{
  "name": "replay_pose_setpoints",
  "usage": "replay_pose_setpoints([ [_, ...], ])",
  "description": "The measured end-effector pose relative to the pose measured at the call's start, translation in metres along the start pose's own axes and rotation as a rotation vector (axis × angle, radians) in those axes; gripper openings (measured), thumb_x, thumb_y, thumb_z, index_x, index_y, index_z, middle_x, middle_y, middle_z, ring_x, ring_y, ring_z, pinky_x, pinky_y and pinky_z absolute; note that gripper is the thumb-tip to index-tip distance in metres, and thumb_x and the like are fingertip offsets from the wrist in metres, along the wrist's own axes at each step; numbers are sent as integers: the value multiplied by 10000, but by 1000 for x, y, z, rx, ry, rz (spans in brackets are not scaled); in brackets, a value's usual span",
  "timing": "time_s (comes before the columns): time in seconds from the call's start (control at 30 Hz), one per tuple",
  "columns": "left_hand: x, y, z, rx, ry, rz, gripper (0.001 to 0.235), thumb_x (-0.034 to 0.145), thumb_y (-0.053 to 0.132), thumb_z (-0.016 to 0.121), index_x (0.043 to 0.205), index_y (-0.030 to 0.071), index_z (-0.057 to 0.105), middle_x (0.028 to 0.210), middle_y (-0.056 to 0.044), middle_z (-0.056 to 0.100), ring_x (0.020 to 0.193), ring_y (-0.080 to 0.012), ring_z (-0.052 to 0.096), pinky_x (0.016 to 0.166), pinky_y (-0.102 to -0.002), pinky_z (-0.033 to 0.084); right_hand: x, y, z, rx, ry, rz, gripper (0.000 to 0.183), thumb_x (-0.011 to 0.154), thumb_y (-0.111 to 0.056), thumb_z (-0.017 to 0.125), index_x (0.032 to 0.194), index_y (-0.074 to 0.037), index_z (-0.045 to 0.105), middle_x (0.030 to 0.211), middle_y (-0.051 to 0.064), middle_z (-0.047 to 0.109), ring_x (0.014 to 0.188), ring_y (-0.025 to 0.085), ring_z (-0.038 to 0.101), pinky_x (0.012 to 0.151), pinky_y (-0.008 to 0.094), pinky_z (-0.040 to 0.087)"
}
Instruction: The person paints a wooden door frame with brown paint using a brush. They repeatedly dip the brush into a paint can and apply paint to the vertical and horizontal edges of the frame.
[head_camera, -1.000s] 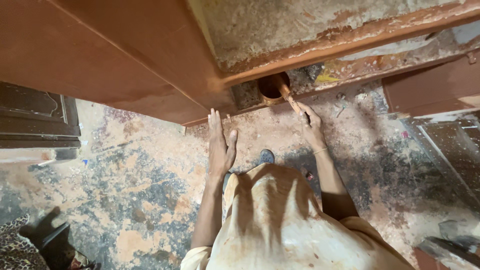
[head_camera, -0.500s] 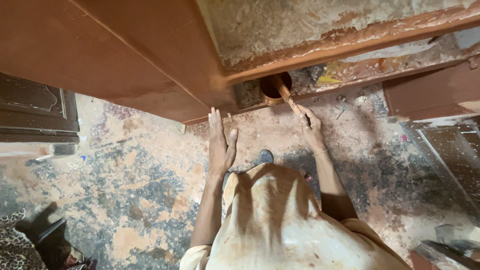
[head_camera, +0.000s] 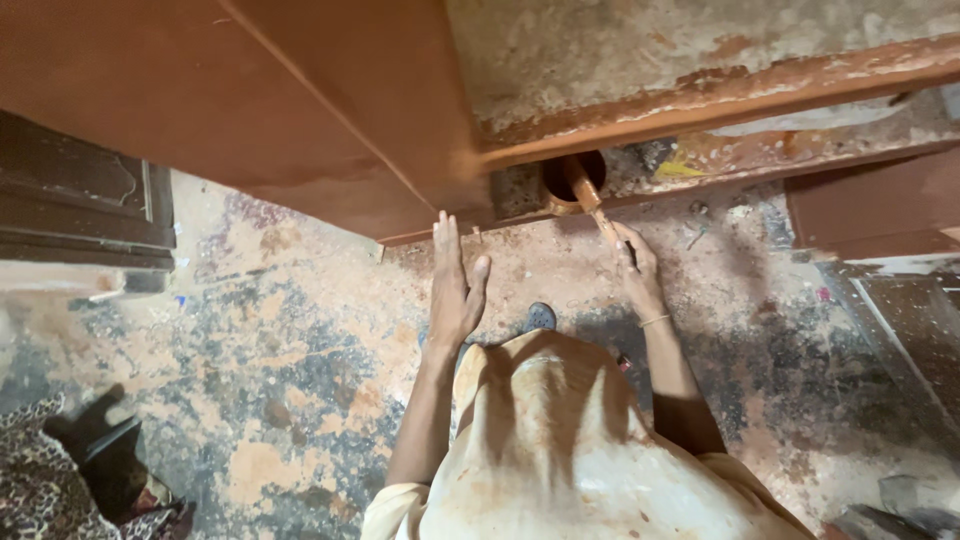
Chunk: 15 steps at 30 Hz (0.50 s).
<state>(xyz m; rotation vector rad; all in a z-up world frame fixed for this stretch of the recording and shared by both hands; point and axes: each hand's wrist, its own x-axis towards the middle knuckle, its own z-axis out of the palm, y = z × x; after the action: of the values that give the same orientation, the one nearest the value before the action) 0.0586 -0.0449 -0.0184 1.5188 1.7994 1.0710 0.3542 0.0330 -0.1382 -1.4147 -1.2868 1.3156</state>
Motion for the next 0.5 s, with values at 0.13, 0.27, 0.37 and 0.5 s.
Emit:
replay_pose_setpoints([
  [0.13,4,-2,-4,21,-5,-14,765,1056,374,520,1623,-20,191,1715,-243,145,1603,-388,126,1289,-467,146,-1,13,0,-47,-68,-12,331,1092,-113,482,1411,-95,567,891,-27,518,639,31,420,584,202,442],
  [0.27,8,-3,-10,17,9,7,761,1060,376,522,1624,-19,197,1714,-248,157,1603,-395,135,1291,-464,161,3,26,12,-148,-122,-199,391,1053,-34,431,1440,-68,472,1167,32,589,856,67,557,770,246,548],
  [0.37,7,-6,-16,8,18,7,757,1061,367,520,1624,-19,193,1713,-253,153,1598,-399,132,1284,-464,163,3,34,20,-162,-98,-136,377,1050,-38,447,1425,-76,466,1180,56,601,868,102,612,740,276,565],
  [0.5,8,-11,-31,-6,33,24,741,1055,352,523,1620,-13,213,1712,-244,174,1603,-386,156,1291,-456,174,-4,32,29,-275,-10,-284,299,1082,-30,513,1379,-65,530,1104,89,630,906,136,596,766,294,535],
])
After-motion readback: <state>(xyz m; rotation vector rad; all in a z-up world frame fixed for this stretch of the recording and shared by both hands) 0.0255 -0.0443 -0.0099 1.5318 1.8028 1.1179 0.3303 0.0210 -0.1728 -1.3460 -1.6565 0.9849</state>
